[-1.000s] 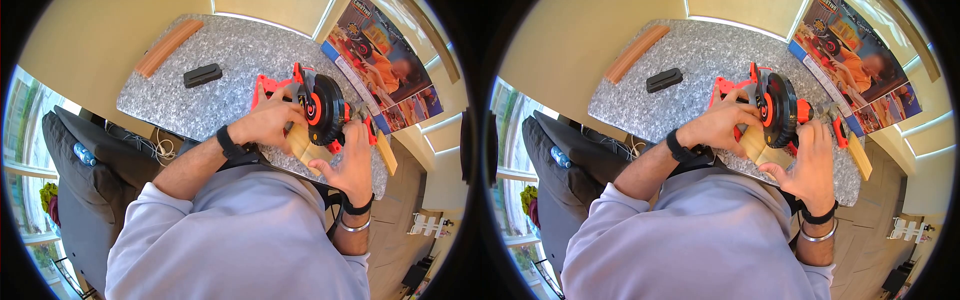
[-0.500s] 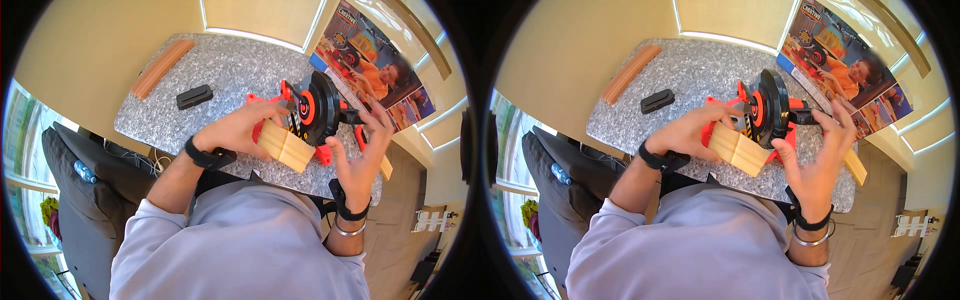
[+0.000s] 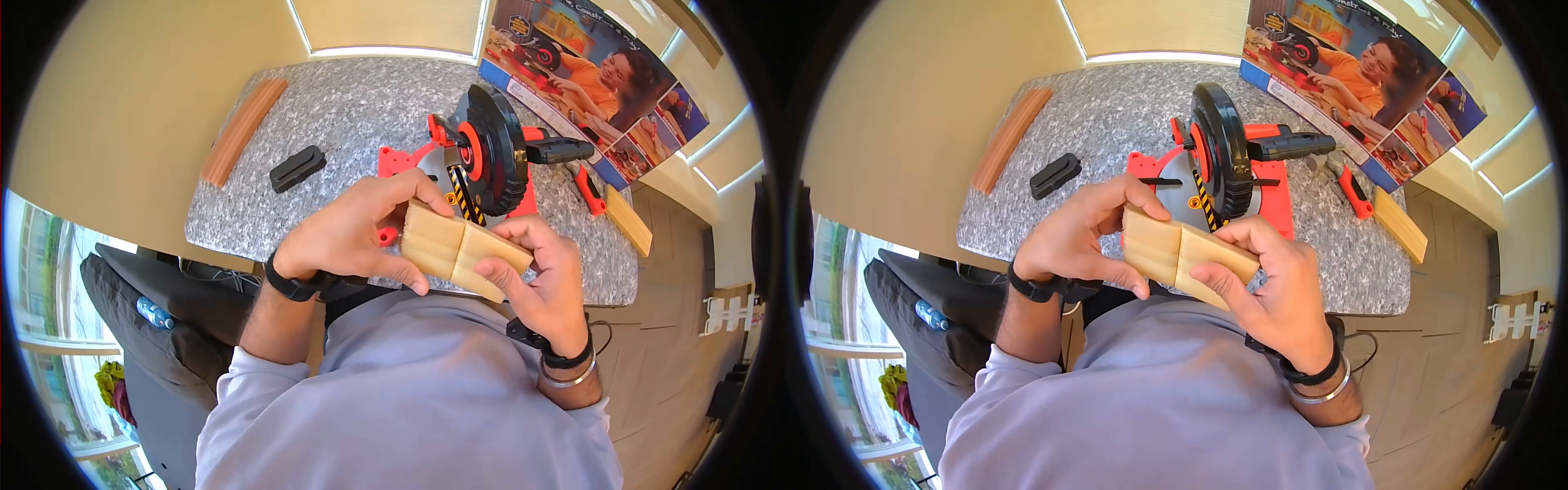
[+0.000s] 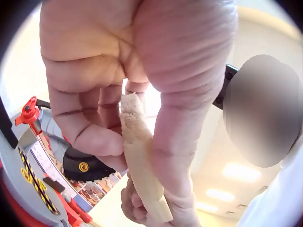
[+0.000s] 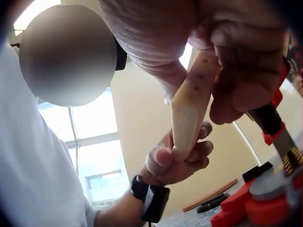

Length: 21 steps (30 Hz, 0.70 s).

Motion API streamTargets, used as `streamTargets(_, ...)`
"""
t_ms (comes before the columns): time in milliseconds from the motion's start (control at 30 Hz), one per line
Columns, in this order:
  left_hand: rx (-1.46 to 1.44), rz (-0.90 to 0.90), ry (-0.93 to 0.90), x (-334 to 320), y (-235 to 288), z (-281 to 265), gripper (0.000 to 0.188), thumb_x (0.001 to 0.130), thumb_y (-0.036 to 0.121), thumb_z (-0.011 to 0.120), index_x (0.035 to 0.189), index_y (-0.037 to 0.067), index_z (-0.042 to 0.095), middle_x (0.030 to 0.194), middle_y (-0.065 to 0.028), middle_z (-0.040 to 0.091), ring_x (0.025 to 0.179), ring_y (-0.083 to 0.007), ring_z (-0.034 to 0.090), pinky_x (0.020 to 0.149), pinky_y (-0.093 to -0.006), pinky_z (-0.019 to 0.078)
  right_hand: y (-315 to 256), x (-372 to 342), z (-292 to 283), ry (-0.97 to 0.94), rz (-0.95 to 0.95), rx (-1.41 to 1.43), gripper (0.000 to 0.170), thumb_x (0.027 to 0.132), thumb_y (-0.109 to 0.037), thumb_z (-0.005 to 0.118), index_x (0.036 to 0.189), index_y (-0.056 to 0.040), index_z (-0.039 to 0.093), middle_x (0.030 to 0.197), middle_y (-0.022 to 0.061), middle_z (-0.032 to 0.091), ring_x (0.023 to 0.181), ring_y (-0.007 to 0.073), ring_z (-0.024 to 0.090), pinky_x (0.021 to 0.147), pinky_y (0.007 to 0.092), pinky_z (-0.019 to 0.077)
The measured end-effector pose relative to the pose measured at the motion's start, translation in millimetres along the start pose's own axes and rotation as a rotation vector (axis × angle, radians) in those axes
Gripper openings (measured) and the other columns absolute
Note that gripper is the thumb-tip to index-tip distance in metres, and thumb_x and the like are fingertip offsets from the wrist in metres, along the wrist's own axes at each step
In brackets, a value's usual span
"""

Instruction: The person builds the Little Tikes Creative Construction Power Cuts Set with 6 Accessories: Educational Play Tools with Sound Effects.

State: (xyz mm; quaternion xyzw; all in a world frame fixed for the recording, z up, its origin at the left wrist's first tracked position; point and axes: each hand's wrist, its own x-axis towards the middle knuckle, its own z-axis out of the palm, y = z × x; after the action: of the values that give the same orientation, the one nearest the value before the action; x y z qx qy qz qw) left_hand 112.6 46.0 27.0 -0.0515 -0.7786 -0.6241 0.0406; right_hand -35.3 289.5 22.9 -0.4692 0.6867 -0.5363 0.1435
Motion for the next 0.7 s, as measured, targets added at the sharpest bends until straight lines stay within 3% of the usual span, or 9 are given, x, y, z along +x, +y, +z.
streamTargets(133, -0.186, -0.013, -0.015, -1.9, 0.4, -1.7, 0.063, 0.082, 0.007, 0.097, 0.133, 0.003, 0.060, 0.124, -0.0053, 0.066, 0.115, -0.0142, 0.066, 0.099, -0.0327, 0.0537, 0.6, 2.7, 0.3, -0.017, 0.034, 0.075, 0.029, 0.092, -0.019, 0.088, 0.105, 0.0006, 0.070, 0.086, 0.0128, 0.078, 0.076, 0.0185, 0.076, 0.070, 0.0313, 0.0567)
streamTargets(233, -0.164, -0.002, -0.035, -1.2, 1.3, -2.1, 0.054, 0.087, 0.007, 0.092, 0.130, 0.003, 0.061, 0.122, -0.0048, 0.068, 0.114, -0.0133, 0.066, 0.097, -0.0310, 0.0527, -0.3, 2.7, 0.3, -0.028, 0.029, 0.087, 0.029, 0.094, -0.019, 0.087, 0.106, 0.0014, 0.070, 0.086, 0.0123, 0.077, 0.076, 0.0165, 0.074, 0.070, 0.0309, 0.0562)
streamTargets(700, -0.128, 0.092, 0.020, 0.3, 0.7, 2.0, 0.048, 0.084, 0.000, 0.090, 0.124, 0.004, 0.063, 0.118, -0.0047, 0.069, 0.114, -0.0160, 0.065, 0.098, -0.0314, 0.0473, -3.7, 3.8, -5.5, -0.082, 0.022, 0.088, 0.028, 0.095, -0.018, 0.084, 0.108, 0.0018, 0.070, 0.087, 0.0095, 0.074, 0.079, 0.0145, 0.071, 0.073, 0.0305, 0.0555)
